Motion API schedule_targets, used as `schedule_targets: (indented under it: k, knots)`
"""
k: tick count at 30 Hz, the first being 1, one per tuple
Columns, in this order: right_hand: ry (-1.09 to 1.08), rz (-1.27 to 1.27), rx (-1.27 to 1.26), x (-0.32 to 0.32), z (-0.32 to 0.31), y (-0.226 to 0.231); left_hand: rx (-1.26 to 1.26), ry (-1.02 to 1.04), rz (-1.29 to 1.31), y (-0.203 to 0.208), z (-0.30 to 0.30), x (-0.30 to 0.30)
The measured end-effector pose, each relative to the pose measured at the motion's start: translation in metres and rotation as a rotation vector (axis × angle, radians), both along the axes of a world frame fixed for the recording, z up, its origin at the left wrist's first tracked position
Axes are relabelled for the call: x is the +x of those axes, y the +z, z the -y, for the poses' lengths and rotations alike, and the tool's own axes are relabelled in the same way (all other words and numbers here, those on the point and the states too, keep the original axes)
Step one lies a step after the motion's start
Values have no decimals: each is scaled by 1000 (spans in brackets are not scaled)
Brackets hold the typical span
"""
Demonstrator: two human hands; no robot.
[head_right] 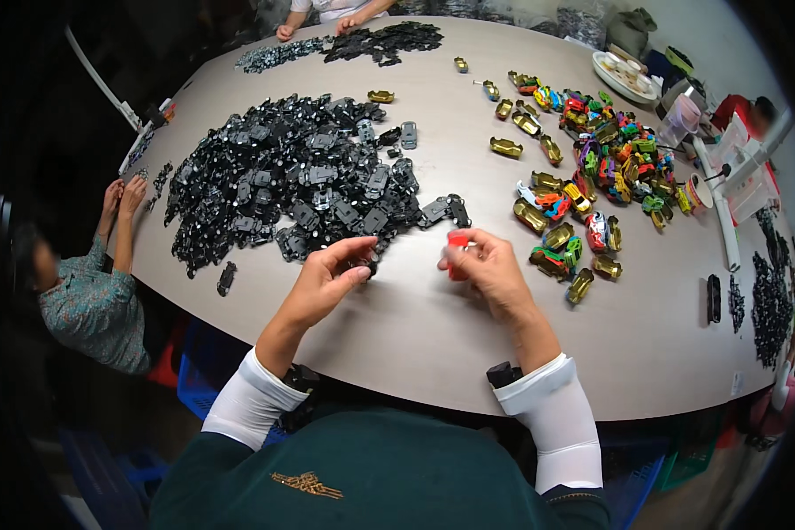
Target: The person assembles small toy cars by hand at a large table. They pick up black chassis and colorful car bodies, snap them together, and place the finished units into a pile. Other workers are visible in the background performing similar tasks.
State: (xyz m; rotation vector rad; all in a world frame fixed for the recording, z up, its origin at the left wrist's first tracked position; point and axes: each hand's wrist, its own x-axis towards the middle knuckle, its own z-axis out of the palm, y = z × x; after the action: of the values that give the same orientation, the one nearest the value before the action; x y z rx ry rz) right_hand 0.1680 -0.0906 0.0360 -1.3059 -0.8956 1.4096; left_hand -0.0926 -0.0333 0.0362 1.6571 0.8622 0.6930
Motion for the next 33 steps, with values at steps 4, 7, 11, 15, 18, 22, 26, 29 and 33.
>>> schedule_targets:
  k: [4,7,11,15,18,22,26,29,33]
  knots:
    - [83,115,105,-9,2,-13,-525,-76,376,2,-2,31]
    - [53,126,153,-7,1,-12,-664,-102,435,0,-5,48]
    - [42,172,252,-4,0,-9,-496,-51,236,-31,-24,59]
    - [11,236,316,-7,0,-9,-307,48,256,-37,-21,75]
    - [-91,189,332,-8,-4,-22,-464,61,324,-39,-24,76]
    - [-66,228,282,-3,-5,-30,-719,-26,510,-28,-19,79]
    - [-78,237,290,-2,-6,-28,-621,-87,526,-29,-15,80]
    - [-62,380,352,-5,-4,-26,-553,-65,424,-36,-16,79]
    - [-137,400,288,-7,-2,-23,-566,41,446,-41,-19,79]
